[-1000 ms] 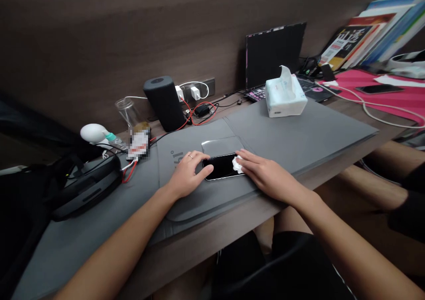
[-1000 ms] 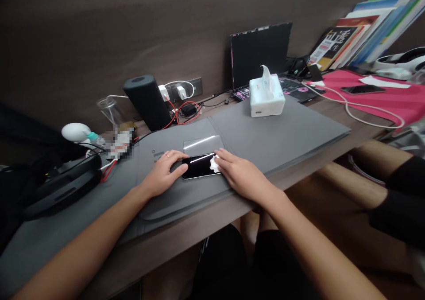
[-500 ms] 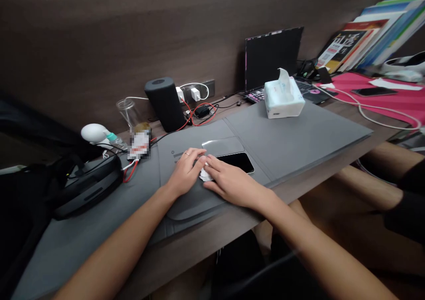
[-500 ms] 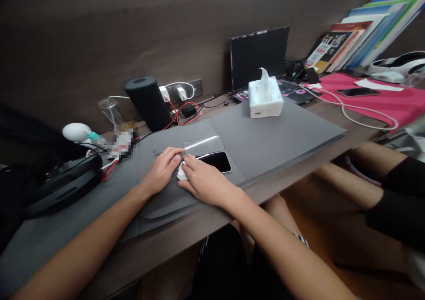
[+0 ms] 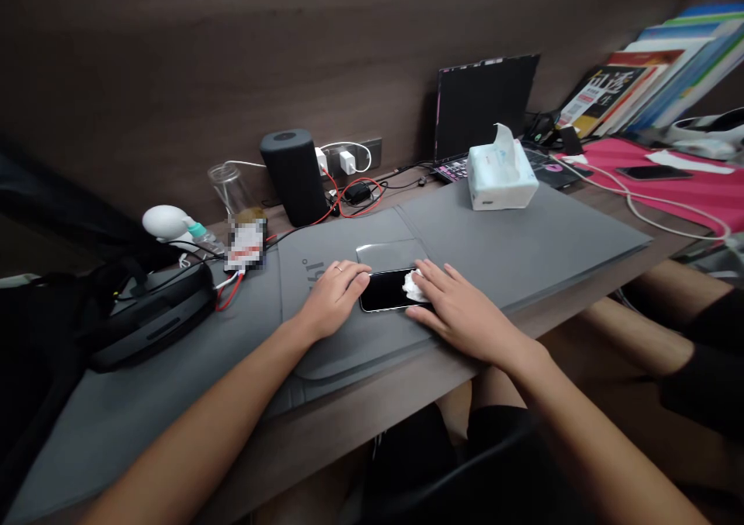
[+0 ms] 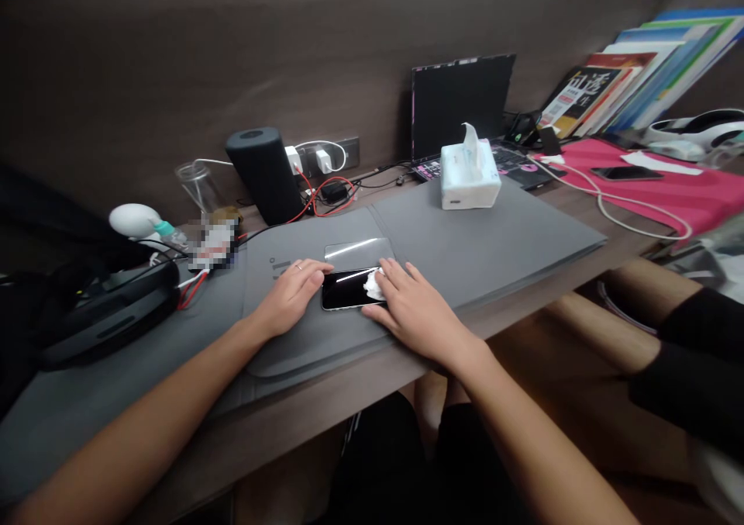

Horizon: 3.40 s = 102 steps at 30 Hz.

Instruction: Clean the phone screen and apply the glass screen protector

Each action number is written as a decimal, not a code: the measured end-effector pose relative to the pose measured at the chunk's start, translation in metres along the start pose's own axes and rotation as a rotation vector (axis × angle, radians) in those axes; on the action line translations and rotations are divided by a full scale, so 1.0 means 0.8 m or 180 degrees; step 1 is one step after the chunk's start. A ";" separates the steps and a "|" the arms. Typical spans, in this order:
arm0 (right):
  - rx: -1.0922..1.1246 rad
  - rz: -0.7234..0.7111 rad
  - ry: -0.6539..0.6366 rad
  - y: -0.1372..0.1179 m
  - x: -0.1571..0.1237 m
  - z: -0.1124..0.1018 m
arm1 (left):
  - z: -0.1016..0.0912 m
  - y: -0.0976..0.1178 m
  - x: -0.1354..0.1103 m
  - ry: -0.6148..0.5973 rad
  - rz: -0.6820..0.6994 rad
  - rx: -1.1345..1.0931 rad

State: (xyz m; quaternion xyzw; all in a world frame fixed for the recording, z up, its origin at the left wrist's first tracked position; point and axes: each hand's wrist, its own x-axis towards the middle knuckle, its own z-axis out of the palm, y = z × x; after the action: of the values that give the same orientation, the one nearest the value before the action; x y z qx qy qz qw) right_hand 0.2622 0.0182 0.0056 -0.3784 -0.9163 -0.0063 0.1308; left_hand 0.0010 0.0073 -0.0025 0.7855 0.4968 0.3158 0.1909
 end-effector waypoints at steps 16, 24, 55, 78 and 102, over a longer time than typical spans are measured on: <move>0.0010 0.0205 -0.0049 0.000 -0.007 -0.004 | -0.002 0.005 0.000 -0.0030 0.0041 -0.0116; 0.0038 0.0180 0.0166 -0.013 -0.004 0.003 | -0.002 -0.001 -0.002 -0.0013 0.0076 -0.0179; 0.0021 -0.0734 -0.0324 -0.037 0.040 -0.013 | -0.001 0.002 -0.006 0.0263 -0.0192 0.0288; -0.0284 -0.0441 -0.0090 -0.057 0.070 0.022 | 0.000 -0.004 -0.008 0.0382 -0.0003 -0.0031; -0.0369 -0.0304 0.0114 -0.077 0.013 0.021 | 0.002 -0.005 -0.004 0.0408 -0.0029 -0.0144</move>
State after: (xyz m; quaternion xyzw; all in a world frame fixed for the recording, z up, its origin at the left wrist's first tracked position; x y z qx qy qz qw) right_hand 0.2086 -0.0169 -0.0029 -0.3411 -0.9289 -0.0724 0.1247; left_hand -0.0014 0.0064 -0.0070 0.7569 0.5043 0.3757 0.1779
